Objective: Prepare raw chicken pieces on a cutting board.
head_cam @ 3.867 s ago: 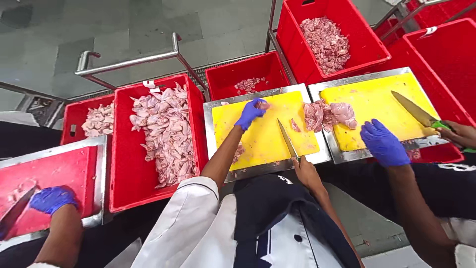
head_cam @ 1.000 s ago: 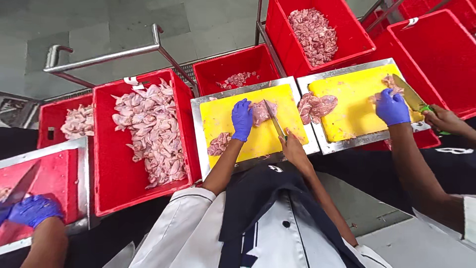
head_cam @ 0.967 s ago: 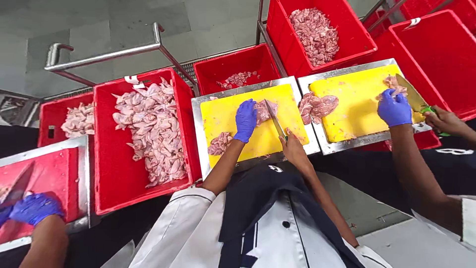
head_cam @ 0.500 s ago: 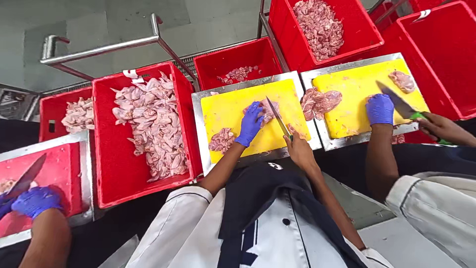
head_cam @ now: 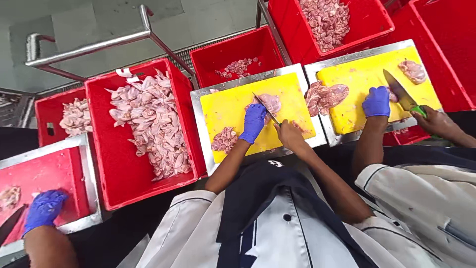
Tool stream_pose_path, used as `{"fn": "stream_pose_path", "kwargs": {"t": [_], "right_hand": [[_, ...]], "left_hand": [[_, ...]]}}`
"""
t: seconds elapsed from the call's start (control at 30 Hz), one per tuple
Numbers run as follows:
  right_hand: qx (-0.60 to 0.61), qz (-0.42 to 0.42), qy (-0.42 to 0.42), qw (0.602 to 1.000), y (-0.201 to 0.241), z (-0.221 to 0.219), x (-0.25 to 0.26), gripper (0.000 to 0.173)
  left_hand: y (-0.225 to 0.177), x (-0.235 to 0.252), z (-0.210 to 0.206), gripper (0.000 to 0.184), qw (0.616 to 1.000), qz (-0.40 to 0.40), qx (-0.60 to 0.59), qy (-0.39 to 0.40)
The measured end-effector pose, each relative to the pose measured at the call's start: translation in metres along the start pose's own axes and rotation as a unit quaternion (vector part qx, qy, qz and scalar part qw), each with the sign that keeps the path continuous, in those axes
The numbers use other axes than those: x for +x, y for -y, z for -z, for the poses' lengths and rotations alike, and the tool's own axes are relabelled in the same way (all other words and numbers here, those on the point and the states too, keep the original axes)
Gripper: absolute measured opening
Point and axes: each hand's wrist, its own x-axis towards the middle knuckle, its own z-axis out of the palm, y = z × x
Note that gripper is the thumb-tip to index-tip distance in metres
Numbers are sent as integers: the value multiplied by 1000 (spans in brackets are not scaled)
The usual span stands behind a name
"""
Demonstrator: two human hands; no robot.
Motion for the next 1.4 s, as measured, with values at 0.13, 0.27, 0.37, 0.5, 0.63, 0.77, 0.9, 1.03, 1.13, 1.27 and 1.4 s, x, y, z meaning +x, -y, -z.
{"fn": "stream_pose_path", "kwargs": {"t": [0.13, 0.27, 0.37, 0.5, 0.63, 0.77, 0.9, 1.03, 1.13, 1.27, 1.4], "right_hand": [[13, 16, -17, 1000, 38, 8, 32, 61], [-1, 0, -11, 1000, 10, -5, 5, 59], [-6, -27, 4, 1000, -40, -22, -33, 64], [-29, -39, 17, 999, -76, -35, -42, 66], [17, -44, -63, 997, -69, -34, -28, 64], [81, -91, -124, 985, -72, -33, -10, 61], [106, -97, -117, 983, -78, -35, -14, 60], [117, -100, -102, 983, -75, -30, -20, 62], [111, -88, -92, 986, -77, -28, -31, 62], [84, -24, -93, 992, -65, -20, -53, 60], [1, -20, -29, 999, -51, -12, -63, 62]], "left_hand": [[3, 3, 8, 27, 1000, -18, -12, 14], [4, 0, 8, 28, 1000, -10, -5, 21], [8, -2, 11, 25, 999, -3, -46, -17], [10, 6, 33, 43, 988, 142, 23, -56], [2, 28, 43, 39, 969, 207, 91, 96], [-11, 34, 41, 37, 962, 208, 16, 174], [-29, 28, 29, 28, 949, 204, -230, 77], [-42, 16, 23, 36, 946, 263, -189, -3], [-21, -3, 15, 48, 950, 297, -76, 65], [-11, -6, 33, 34, 976, 211, -48, 15], [4, 4, 29, 21, 998, -36, -44, 6]]}}
